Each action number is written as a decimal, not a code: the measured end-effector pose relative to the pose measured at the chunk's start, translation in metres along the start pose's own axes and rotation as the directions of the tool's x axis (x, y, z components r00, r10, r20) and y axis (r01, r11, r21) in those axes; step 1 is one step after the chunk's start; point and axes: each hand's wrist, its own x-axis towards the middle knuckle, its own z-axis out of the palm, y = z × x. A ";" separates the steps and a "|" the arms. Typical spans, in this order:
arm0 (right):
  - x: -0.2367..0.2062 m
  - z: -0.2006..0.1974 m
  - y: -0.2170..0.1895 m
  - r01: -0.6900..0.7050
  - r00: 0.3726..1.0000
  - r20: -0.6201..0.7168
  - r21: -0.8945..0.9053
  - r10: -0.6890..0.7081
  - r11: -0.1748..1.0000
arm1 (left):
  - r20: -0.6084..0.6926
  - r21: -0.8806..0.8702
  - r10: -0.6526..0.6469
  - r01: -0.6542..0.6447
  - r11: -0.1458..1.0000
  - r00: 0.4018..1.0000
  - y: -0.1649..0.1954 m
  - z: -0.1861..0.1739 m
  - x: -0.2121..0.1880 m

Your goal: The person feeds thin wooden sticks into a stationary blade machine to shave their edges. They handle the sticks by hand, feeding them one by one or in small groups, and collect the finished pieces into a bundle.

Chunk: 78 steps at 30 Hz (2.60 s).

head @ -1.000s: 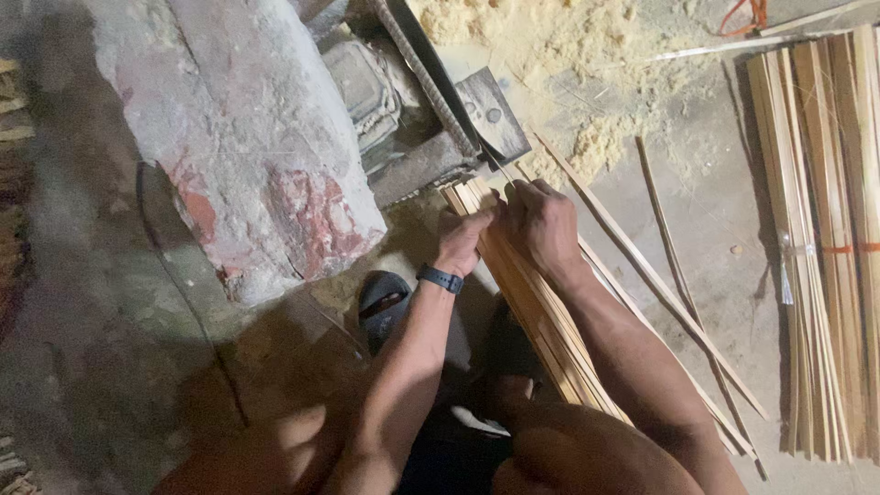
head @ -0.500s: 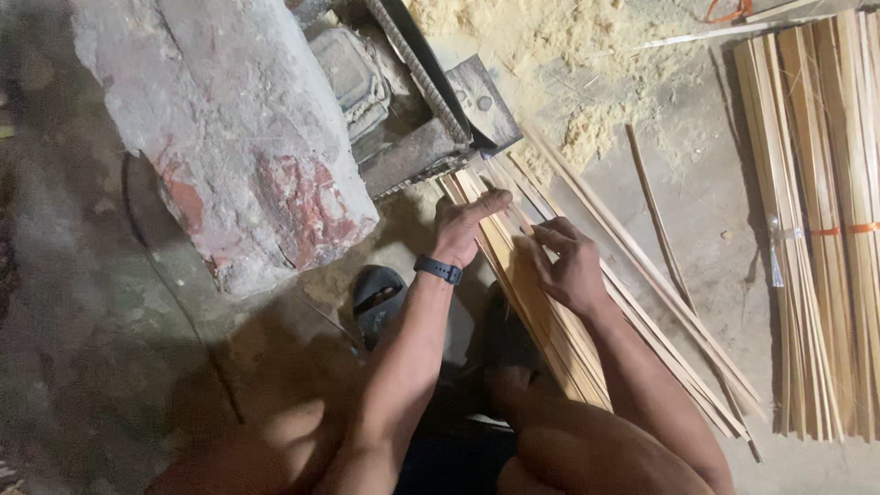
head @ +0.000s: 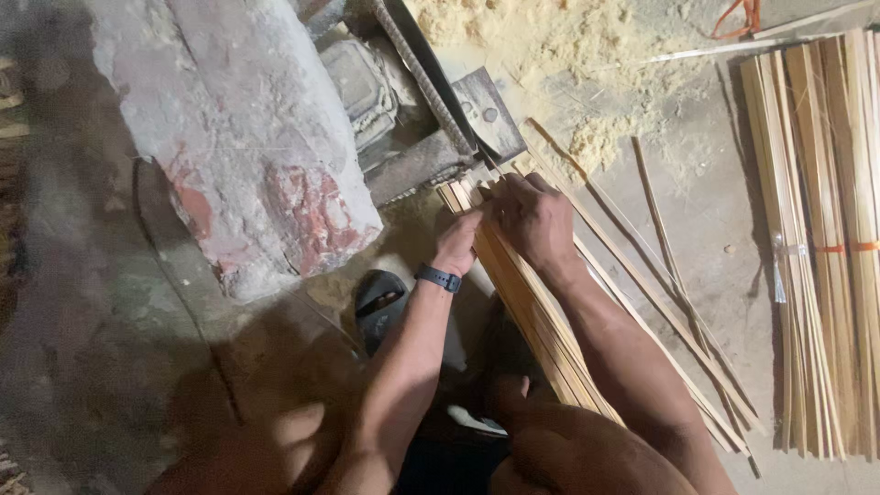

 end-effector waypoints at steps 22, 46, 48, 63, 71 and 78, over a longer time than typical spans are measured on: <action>0.002 0.006 0.015 0.027 0.999 0.032 -0.011 -0.027 1.000 | -0.094 0.159 0.213 -0.197 0.967 0.972 0.011 0.009 -0.014; -0.074 -0.031 0.021 -0.315 0.949 0.124 0.327 0.289 0.891 | 0.047 0.053 0.110 -0.112 0.992 0.993 0.025 0.022 -0.027; -0.072 -0.031 0.021 -0.319 0.948 0.091 0.280 0.305 0.906 | 0.104 0.047 0.070 -0.075 0.996 0.992 0.020 0.016 -0.022; -0.002 0.013 0.000 0.006 0.997 0.077 0.034 -0.009 0.999 | -0.228 0.039 -0.120 0.133 0.990 0.966 -0.008 -0.008 0.005; -0.055 -0.036 0.022 0.243 0.954 -0.090 -0.329 -0.287 0.912 | 0.031 0.186 -0.013 0.007 0.982 0.999 0.000 0.001 0.003; -0.056 -0.013 0.025 -0.036 0.999 0.033 -0.019 0.036 0.999 | 0.035 0.182 0.093 -0.098 0.978 0.995 0.000 0.004 0.002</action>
